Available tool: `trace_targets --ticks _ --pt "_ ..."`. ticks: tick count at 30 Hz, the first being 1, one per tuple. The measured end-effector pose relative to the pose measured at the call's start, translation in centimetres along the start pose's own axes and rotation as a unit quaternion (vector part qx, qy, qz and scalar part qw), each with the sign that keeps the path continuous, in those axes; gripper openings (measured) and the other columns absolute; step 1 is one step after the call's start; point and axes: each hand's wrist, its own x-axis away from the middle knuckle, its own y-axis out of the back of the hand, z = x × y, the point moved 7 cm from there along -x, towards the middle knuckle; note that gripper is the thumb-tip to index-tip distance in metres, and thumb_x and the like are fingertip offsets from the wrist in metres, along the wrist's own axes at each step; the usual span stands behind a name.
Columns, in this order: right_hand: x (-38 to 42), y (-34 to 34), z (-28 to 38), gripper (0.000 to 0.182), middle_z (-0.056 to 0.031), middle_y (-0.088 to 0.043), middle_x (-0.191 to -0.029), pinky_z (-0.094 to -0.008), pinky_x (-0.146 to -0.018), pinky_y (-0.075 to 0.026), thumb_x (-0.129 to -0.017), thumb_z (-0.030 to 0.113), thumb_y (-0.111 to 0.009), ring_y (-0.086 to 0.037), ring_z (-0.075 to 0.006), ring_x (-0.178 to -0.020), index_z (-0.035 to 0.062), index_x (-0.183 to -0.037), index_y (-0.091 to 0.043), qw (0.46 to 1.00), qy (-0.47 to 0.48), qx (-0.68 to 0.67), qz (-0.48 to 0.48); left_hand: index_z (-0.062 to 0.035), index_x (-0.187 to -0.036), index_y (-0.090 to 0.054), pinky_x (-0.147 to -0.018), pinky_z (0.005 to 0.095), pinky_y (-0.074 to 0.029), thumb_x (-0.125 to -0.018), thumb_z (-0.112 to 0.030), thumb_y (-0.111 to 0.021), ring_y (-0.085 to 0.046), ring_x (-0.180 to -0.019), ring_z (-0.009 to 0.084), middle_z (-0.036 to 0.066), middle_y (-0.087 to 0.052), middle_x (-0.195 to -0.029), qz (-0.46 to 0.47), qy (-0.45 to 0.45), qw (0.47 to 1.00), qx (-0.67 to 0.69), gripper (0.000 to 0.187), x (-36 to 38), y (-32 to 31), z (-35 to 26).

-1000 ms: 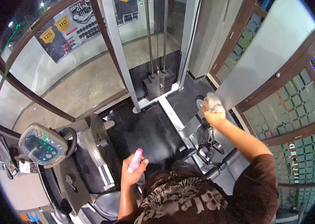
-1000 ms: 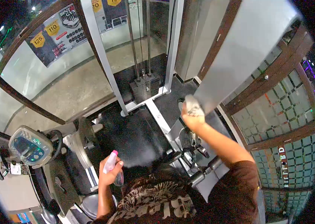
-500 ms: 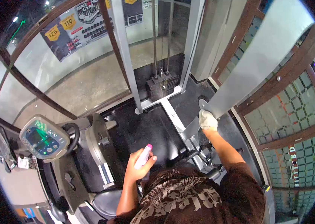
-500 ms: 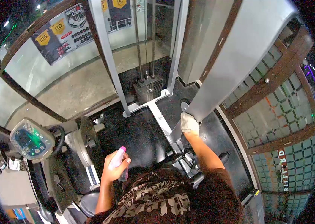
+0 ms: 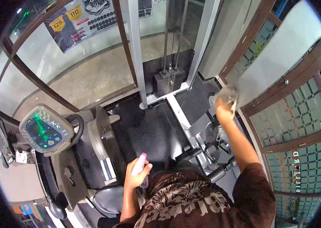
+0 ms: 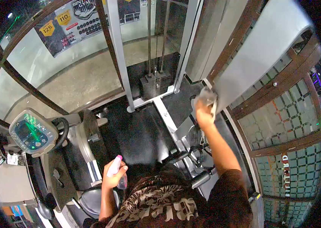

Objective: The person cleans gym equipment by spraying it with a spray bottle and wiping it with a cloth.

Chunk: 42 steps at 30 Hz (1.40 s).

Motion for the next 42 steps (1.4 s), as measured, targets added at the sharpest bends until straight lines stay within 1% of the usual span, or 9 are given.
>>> trace_targets --ticks 1,3,9,12,16,24,25,36,42 --pt "2.8 -2.6 2.7 0.033 -0.0124 -0.062 -0.132 -0.055 -0.113 -0.034 -0.102 0.025 -0.044 -0.053 -0.0372 -0.125 0.018 -0.127 -0.065 0.988 0.057 0.146 -0.017 -0.0019 -0.088 -0.064 -0.055 0.0261 -0.047 -0.086 -0.013 -0.076 -0.06 -0.059 0.0091 0.002 -0.063 -0.067 0.006 -0.007 1.0 0.002 0.016 0.1 0.0 -0.2" --pt "7.5 -10.8 3.3 0.043 -0.0195 -0.06 -0.132 -0.044 -0.109 -0.041 -0.092 0.016 -0.055 -0.059 -0.0296 -0.12 0.0058 -0.134 -0.059 0.843 -0.064 -0.533 0.037 -0.0016 -0.088 -0.064 -0.055 0.026 -0.046 -0.087 -0.012 -0.076 -0.06 -0.059 0.0088 0.002 -0.063 -0.067 0.018 -0.016 1.0 0.002 0.016 0.5 0.2 -0.3" --pt "3.8 -12.7 3.1 0.026 -0.0106 -0.076 -0.086 -0.0479 -0.074 -0.058 -0.094 0.018 -0.052 -0.074 -0.0297 -0.084 0.0138 -0.084 -0.076 0.978 0.043 -0.149 0.138 -0.0008 -0.089 -0.063 -0.056 0.0273 -0.048 -0.086 -0.011 -0.076 -0.06 -0.06 0.0097 0.002 -0.062 -0.068 -0.015 -0.009 1.0 0.025 0.017 1.4 2.2 1.2" --pt "-2.9 1.6 -0.1 0.036 -0.015 -0.071 -0.113 -0.045 -0.087 -0.056 -0.096 0.021 -0.049 -0.069 -0.031 -0.108 0.0111 -0.124 -0.069 0.925 -0.023 -0.098 0.366 -0.0005 -0.09 -0.063 -0.056 0.0277 -0.049 -0.086 -0.011 -0.076 -0.061 -0.06 0.0102 0.002 -0.062 -0.068 -0.028 -0.007 0.999 0.03 0.017 1.5 2.7 2.2" --pt "-0.1 -7.1 1.3 0.056 -0.0094 -0.046 -0.151 -0.0426 -0.099 -0.051 -0.092 0.017 -0.05 -0.047 -0.0259 -0.138 0.0077 -0.147 -0.047 0.989 0.089 -0.001 0.117 -0.0014 -0.09 -0.063 -0.056 0.0269 -0.048 -0.087 -0.013 -0.076 -0.061 -0.06 0.0098 0.001 -0.061 -0.067 -0.054 0.004 0.998 0.01 0.018 2.0 2.8 1.8" --pt "12.3 -16.7 8.1 0.044 -0.0137 -0.049 -0.15 -0.0515 -0.121 -0.019 -0.1 0.025 -0.04 -0.041 -0.0301 -0.143 0.0095 -0.134 -0.063 0.904 0.137 -0.065 0.401 -0.0037 -0.09 -0.062 -0.057 0.0255 -0.045 -0.087 -0.015 -0.077 -0.058 -0.062 0.0076 0.0 -0.062 -0.07 -0.067 0.082 0.993 0.047 0.018 3.4 1.8 1.5" --pt "12.0 -15.4 8.5 0.056 -0.0149 -0.036 -0.16 -0.0609 -0.12 -0.011 -0.097 0.028 -0.045 -0.026 -0.0379 -0.15 0.0112 -0.151 -0.045 0.887 0.152 0.004 0.435 -0.0038 -0.09 -0.062 -0.057 0.0255 -0.046 -0.087 -0.014 -0.077 -0.058 -0.063 0.0076 0.0 -0.062 -0.07 -0.072 0.085 0.993 0.047 0.018 3.5 1.9 1.5" --pt "-1.7 11.0 -4.4 0.058 -0.0256 -0.054 -0.138 -0.0558 -0.107 -0.039 -0.082 0.009 -0.056 -0.05 -0.0429 -0.129 0.0026 -0.14 -0.054 0.982 0.036 -0.146 -0.114 -0.0047 -0.089 -0.064 -0.056 0.0232 -0.041 -0.085 -0.017 -0.079 -0.051 -0.063 0.0041 -0.005 -0.058 -0.071 -0.014 0.062 0.998 0.007 0.019 -2.9 -3.2 -0.6" --pt "3.6 -5.3 0.7 0.052 -0.0185 -0.065 -0.126 -0.0695 -0.104 -0.035 -0.087 0.023 -0.058 -0.049 -0.0388 -0.13 0.0105 -0.137 -0.059 0.956 0.093 -0.09 0.264 -0.0042 -0.085 -0.064 -0.061 0.026 -0.043 -0.085 -0.016 -0.078 -0.052 -0.068 0.0074 -0.002 -0.057 -0.072 0.039 0.041 0.998 -0.005 0.018 -5.5 -8.5 -3.1"
